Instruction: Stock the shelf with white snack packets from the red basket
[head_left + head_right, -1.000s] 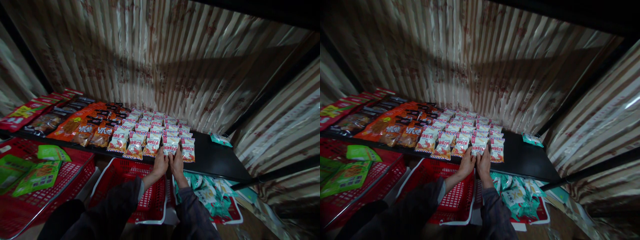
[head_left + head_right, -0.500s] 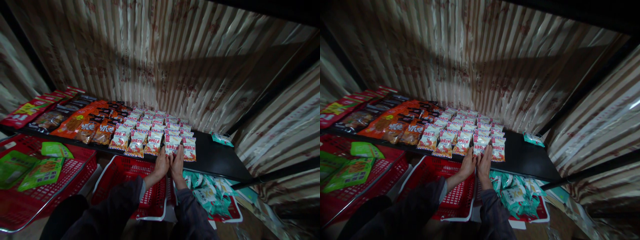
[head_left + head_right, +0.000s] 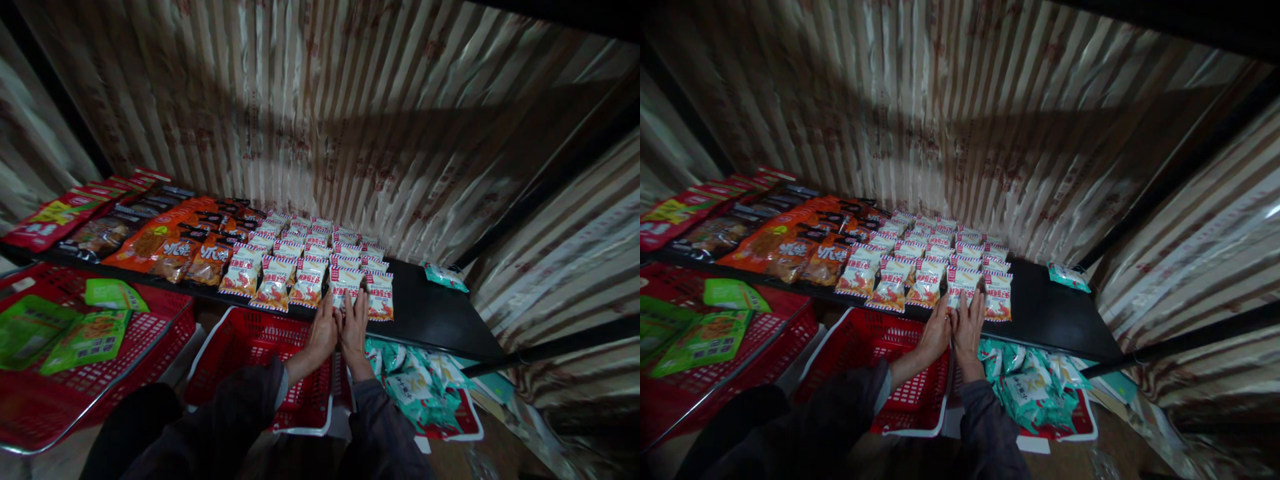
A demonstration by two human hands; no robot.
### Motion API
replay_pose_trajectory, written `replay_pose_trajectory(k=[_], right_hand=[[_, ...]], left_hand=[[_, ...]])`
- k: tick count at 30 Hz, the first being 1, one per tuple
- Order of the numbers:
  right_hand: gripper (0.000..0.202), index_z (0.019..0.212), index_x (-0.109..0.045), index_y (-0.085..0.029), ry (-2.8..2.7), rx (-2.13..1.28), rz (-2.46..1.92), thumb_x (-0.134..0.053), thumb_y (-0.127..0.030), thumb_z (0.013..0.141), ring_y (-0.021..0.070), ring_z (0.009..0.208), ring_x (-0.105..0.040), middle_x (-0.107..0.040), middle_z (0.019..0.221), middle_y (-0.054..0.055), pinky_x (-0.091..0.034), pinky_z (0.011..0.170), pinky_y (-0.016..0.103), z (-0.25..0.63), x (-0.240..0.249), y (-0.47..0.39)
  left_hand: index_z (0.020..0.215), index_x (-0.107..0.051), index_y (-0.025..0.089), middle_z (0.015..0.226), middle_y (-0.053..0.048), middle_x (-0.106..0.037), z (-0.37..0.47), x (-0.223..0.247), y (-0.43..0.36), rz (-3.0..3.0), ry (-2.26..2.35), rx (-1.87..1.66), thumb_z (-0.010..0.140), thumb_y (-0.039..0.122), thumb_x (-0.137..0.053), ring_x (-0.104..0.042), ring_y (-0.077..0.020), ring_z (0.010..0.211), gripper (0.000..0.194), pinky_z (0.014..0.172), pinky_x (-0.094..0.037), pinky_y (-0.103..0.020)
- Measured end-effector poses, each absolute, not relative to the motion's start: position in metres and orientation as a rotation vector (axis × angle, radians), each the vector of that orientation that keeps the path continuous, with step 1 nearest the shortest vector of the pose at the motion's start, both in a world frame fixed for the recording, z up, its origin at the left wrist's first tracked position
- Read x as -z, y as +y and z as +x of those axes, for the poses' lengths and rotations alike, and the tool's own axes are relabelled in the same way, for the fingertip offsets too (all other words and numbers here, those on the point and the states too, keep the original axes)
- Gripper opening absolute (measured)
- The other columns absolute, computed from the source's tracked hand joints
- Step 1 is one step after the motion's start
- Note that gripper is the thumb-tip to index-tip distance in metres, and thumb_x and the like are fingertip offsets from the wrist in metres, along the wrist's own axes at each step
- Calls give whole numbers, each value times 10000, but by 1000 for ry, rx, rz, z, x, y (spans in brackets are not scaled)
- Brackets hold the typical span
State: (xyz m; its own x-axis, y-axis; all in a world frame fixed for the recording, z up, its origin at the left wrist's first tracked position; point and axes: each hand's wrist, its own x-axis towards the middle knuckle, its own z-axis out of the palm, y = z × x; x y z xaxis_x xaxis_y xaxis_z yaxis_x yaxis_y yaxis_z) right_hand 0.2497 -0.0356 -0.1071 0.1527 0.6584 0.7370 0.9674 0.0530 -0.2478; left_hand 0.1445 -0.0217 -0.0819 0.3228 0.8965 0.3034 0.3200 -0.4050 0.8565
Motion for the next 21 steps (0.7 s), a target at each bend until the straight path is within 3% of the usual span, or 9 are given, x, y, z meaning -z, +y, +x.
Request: replay_pose_trajectory(k=[4, 16, 21], right_hand=[[657, 1549, -55, -333, -1569, 550, -1672, -402, -311, 993, 348, 1487, -106, 22, 1646, 99, -324, 1090, 613, 249, 111, -39], [634, 1547, -97, -332, -1544, 428, -1692, -401, -319, 991, 342, 1483, -126, 3, 1642, 118, -306, 1102, 592, 247, 127, -42], [631, 1551, -87, -316, -1553, 401, -1703, -376, -297, 990, 325, 1479, -166, -12, 1642, 118, -357, 1082, 561, 246, 130, -39]], left_hand=[[1460, -339, 44, 1538, -220, -338, 144, 90, -21, 1934, 1076, -1026, 930, 169, -317, -313, -267, 1445, 544, 1191, -292, -475], [1464, -323, 46, 1540, -218, -337, 138, 98, -18, 2066, 1052, -1002, 946, 180, -295, -303, -252, 1450, 535, 1184, -307, -469], [1437, -372, 54, 1548, -222, -320, 134, 100, -23, 2119, 1039, -992, 952, 182, -308, -302, -264, 1449, 506, 1175, -324, -480]])
